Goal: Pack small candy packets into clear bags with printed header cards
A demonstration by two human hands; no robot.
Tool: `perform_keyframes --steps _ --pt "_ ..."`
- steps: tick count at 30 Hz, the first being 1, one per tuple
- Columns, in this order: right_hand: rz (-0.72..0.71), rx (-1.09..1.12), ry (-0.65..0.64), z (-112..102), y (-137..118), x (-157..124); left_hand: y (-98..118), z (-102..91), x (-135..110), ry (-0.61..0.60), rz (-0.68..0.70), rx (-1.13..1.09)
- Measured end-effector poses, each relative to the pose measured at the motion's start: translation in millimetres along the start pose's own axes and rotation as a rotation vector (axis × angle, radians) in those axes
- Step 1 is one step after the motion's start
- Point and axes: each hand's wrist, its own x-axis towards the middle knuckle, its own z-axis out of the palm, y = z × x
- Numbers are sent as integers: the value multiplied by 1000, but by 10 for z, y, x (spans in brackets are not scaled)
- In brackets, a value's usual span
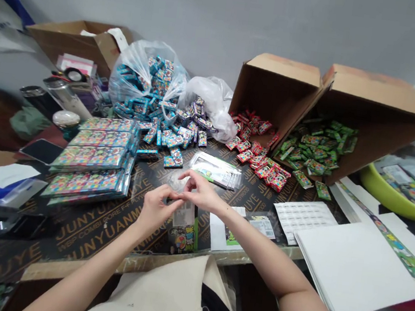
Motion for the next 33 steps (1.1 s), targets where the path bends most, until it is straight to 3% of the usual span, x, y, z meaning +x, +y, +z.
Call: perform_keyframes --steps 3,5,8,10,12,14,16,20,22,25,29,31,33 --pt "69 103 82 83 42 -6 0 45 -1 6 -22 14" --pt "190 261 174 114 125 6 11 50 6 -4 -15 15" --pt "369 410 335 -10 305 -1 -43 -17 36 -65 55 82" --pt "334 261 448 -235 439 -82 -167 -113 63 -102 74 167" --pt "251 -152 514 -513 580 -247 -338 -216 84 -139 43 258" --pt "262 -633 475 -750 737 -466 -491 -278 84 -193 45 401" --pt "339 -891 386 -881 903 -677 -569 -260 58 -283 140 548" --pt "378 -938 310 -857 1164 -915 -526 11 -18 -660 371 602" --pt "370 -955 310 -798 1222 -953 -479 180 -30 -837 377 573" --pt "345 -966 310 -738 1240 -981 -412 336 4 -960 363 511" --pt "310 -950 310 -728 1238 -1009 -280 269 124 -967 291 361" --pt "307 -928 328 -755 1244 -1016 -207 138 195 -858 190 181" --pt "306 -890 347 -803 1246 -1023 -158 -12 247 -650 83 -45"
